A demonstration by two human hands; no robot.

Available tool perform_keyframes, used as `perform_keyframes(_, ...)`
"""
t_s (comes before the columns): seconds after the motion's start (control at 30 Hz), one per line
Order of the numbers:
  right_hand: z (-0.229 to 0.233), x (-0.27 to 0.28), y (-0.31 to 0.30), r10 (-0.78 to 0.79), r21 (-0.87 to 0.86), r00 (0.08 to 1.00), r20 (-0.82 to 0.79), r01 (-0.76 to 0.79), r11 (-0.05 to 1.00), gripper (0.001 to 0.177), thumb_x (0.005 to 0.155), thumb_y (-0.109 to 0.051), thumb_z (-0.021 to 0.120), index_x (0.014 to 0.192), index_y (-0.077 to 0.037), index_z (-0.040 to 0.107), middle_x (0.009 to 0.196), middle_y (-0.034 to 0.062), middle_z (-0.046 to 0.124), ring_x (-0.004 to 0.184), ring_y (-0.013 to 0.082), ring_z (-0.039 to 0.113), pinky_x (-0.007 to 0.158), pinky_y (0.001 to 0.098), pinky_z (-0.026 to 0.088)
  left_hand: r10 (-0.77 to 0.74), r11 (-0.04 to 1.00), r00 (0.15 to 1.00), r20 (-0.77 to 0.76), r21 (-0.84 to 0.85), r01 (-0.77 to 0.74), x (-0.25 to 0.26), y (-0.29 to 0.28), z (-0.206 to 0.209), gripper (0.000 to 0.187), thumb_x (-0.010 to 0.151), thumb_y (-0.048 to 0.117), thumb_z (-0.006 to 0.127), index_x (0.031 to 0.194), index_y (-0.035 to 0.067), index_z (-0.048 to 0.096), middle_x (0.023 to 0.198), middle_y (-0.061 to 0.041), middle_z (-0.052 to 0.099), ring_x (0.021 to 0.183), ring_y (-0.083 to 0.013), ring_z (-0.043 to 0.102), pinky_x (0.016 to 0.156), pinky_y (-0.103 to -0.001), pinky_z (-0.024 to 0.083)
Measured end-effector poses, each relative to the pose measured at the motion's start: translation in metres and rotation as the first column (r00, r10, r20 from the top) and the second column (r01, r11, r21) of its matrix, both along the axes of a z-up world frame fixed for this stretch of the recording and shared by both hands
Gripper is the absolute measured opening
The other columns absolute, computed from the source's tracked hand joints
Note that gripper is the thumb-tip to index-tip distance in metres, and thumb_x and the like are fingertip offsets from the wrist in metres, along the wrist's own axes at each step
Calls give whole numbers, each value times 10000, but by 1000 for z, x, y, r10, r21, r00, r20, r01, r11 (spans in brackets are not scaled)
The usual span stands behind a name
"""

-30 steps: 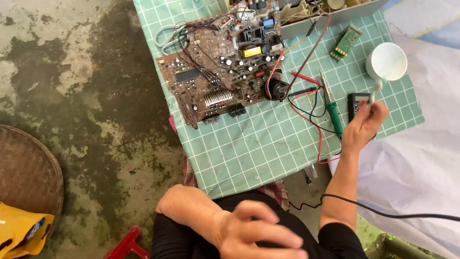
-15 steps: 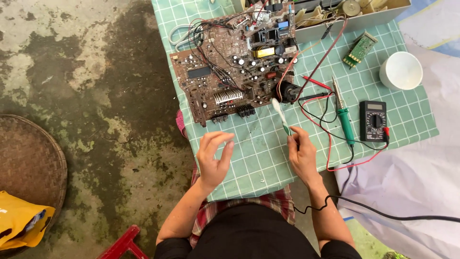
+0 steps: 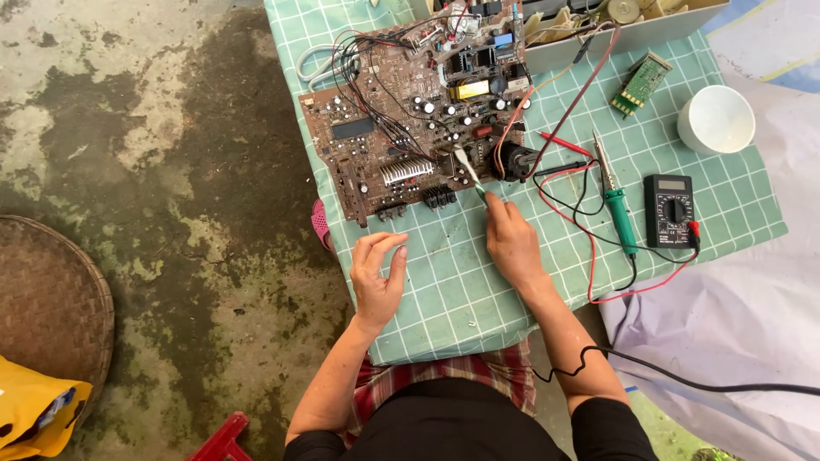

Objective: A person cleans a large circuit board from an appliance using a toothbrush and tests it with a multimeter.

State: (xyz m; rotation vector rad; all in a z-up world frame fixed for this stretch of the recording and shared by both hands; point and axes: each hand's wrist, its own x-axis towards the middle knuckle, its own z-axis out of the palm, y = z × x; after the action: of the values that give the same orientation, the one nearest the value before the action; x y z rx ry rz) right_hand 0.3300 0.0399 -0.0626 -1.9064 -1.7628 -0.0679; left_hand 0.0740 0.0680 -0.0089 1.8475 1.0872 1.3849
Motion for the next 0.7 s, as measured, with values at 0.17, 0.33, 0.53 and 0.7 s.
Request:
perform_keyframes(0.17, 24, 8, -36, -24, -119, 999, 30, 28, 992, 315, 1014, -146, 568, 1321, -198, 616, 847, 92, 586, 737, 368, 704, 620, 477, 576, -10, 999, 1000, 10, -37, 10, 0, 2, -13, 155, 955, 62, 686, 1087, 118, 742, 1018, -61, 669, 970, -292, 678, 894, -406, 509)
perform_keyframes(0.33, 46, 15, -59, -68, -209, 998, -4, 66, 976, 264, 1019, -184, 586, 1260, -248, 674, 796, 68, 599, 742, 359, 706, 630, 464, 574, -13, 998, 1000, 9, -67, 14, -1, 6, -19, 145, 953, 72, 689, 1074, 123, 751, 1008, -58, 669, 958, -282, 678, 893, -396, 516)
perform_keyframes(0.53, 31, 5, -28, -49, -67, 991, -126, 41, 997, 313, 1013, -116, 607, 1310, -195, 672, 876, 104, 640, 816, 358, 706, 675, 433, 578, -27, 996, 1000, -12, -82, 26, 0, 11, -22, 140, 945, 79, 702, 1067, 126, 752, 1007, -56, 669, 948, -287, 680, 886, -404, 526)
perform_keyframes(0.7, 27, 1, -5, 11, -77, 994, -106, -19, 997, 325, 1033, -131, 555, 1342, -177, 644, 848, 138, 570, 779, 402, 677, 661, 468, 562, -65, 991, 998, -22, -120, 62, 2, 13, -19, 123, 953, 83, 689, 1054, 122, 747, 993, -66, 669, 937, -296, 682, 879, -407, 529)
